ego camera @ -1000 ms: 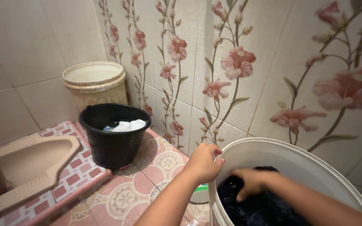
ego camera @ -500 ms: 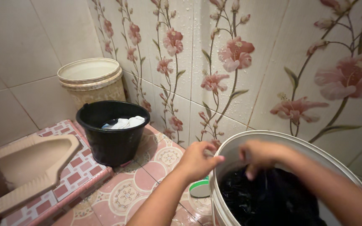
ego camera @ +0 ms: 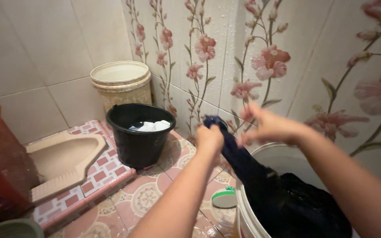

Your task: The person hand-washes several garments, including a purple dress, a red cloth, and a dark garment, using a brush and soapy water. They scrub each item on a tiled floor, rinse them, wring out the water, and place them into a laundry basket.

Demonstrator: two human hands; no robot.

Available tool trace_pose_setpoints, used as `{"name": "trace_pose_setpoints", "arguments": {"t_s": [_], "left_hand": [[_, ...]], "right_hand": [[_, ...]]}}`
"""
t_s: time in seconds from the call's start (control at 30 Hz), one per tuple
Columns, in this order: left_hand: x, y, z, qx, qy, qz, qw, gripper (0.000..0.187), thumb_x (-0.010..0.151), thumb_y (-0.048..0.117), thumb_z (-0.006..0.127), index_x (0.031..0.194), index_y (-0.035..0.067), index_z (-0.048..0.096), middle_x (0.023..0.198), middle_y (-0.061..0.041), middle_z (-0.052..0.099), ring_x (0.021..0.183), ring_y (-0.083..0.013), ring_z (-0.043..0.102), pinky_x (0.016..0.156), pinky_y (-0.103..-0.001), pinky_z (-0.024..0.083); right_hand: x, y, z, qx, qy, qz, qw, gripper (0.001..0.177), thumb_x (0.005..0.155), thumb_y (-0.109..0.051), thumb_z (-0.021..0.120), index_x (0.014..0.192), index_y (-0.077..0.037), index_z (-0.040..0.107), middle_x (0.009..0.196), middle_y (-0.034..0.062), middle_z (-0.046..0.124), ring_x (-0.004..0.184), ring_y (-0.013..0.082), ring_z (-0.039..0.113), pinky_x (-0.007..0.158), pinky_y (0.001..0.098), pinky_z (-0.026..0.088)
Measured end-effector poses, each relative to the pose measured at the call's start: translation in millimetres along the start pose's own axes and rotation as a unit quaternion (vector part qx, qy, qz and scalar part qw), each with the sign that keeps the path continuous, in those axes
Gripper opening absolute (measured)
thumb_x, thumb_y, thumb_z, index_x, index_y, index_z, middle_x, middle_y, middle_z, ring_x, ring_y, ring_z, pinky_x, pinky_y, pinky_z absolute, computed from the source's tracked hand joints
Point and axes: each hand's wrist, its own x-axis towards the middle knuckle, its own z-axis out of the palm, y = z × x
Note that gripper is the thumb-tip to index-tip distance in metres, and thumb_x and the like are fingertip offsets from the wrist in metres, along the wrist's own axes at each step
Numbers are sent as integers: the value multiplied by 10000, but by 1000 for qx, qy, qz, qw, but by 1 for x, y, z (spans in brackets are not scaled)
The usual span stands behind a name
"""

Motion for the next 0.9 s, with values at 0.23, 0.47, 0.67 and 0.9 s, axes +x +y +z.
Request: {"name": "trace_pose_setpoints", "arguments": {"t_s": [0.23, 0.47, 0.67, 0.9], "left_hand": [[69, 79, -61, -233, 136, -14, 963, 437, 918, 259, 580, 1182, -82, 651, 1199, -212, 711, 1045, -299, 707, 866, -427, 550], [71, 90, -198, -249, 179, 72, 949, 463, 931, 317, 576, 1154, -83, 645, 1126, -203, 704, 967, -304, 717, 798, -428, 576], [70, 76, -287, -357, 157, 96, 916, 399, 930, 335, 523, 1108, -6, 628, 992, -125, 688, 830, -251, 706, 663, -440, 596], [74, 22, -393, -127, 192, 27, 973, 469, 903, 327, 629, 1213, -25, 623, 1097, -185, 695, 920, -287, 694, 737, -423, 562]], "right_hand": [[2, 33, 24, -82, -178, 166, 966, 680, 740, -194, 888, 1291, -241, 492, 941, 91, 711, 619, 232, 661, 508, 380, 549], [91, -49, 0, 31, 86, -85, 992, 176, 889, -3, 615, 1049, -75, 625, 667, 55, 620, 510, 159, 593, 438, 321, 471], [130, -194, 46, 236, 97, -198, 946, 172, 923, 16, 576, 1045, -98, 538, 787, 15, 672, 585, 148, 696, 502, 293, 618], [162, -201, 123, 36, 59, -121, 990, 212, 770, -38, 724, 981, -62, 734, 639, 122, 664, 498, 212, 627, 456, 372, 490]]}}
